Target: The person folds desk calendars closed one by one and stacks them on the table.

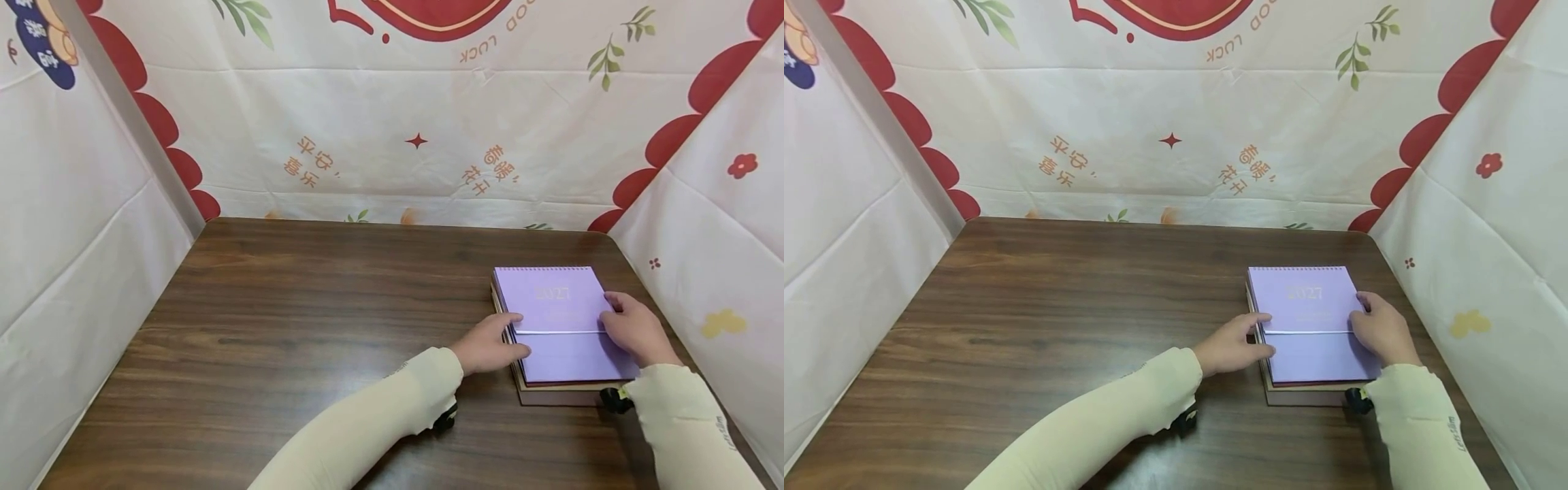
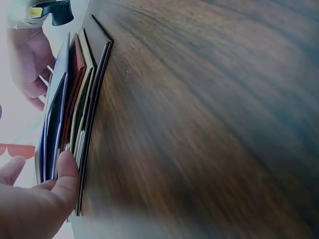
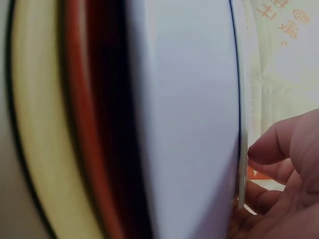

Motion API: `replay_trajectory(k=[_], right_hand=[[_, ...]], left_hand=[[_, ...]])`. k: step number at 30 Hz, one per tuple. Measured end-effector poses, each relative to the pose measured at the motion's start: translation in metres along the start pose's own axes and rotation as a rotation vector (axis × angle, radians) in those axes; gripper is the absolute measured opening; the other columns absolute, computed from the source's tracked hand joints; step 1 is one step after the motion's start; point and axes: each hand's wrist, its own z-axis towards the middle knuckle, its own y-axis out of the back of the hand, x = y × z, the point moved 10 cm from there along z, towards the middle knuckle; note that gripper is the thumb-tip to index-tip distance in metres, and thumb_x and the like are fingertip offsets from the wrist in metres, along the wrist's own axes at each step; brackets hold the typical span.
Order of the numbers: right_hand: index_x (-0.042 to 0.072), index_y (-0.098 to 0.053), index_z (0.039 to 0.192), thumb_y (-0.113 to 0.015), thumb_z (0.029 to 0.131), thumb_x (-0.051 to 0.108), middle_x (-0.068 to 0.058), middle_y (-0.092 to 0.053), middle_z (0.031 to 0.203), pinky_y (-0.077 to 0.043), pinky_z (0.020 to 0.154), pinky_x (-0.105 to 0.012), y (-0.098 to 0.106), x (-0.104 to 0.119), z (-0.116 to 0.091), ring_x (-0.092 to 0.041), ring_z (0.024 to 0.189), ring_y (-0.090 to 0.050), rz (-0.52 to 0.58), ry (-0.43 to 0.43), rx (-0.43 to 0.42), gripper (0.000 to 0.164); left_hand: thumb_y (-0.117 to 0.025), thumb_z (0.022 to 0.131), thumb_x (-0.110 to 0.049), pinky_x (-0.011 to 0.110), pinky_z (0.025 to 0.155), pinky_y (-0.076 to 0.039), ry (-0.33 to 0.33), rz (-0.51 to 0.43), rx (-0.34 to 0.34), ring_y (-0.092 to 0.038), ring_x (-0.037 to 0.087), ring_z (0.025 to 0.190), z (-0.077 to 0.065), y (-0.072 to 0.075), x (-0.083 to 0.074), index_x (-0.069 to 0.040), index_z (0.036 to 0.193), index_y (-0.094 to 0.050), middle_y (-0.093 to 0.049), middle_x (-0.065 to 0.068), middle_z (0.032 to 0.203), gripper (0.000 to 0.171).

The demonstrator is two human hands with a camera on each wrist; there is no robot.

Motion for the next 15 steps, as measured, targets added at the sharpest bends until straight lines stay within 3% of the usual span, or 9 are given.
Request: replay_trajectory(k=[6,15], right_hand=[[-0.017,-0.036,0.142,-0.043,0.102,0.024,-0.044,-0.038,0.137,-0.034,0.095,-0.068,0.008,0.027,-0.014,-0.058,0.123,-0.038,-0.015,0.079,-0.145,0.058],[-0.012,-0.052,0.132,-0.053,0.098,0.017,-0.040,-0.047,0.130,-0.032,0.098,-0.066,-0.016,0.112,-0.045,-0.055,0.123,-0.042,0.007,0.301,-0.310,0.044]], left_hand=[[-0.064,0.094,-0.026,0.027,0.101,-0.040,0.008,0.035,-0.125,-0.049,0.014,0.126,-0.011,0.030,0.007,-0.013,0.138,-0.057,-0.053,0.002,0.140,0.047],[-0.059,0.098,-0.027,0.041,0.104,-0.041,0.024,0.181,-0.295,-0.048,0.025,0.129,-0.061,0.112,0.015,-0.012,0.140,-0.055,-0.047,0.008,0.145,0.045]])
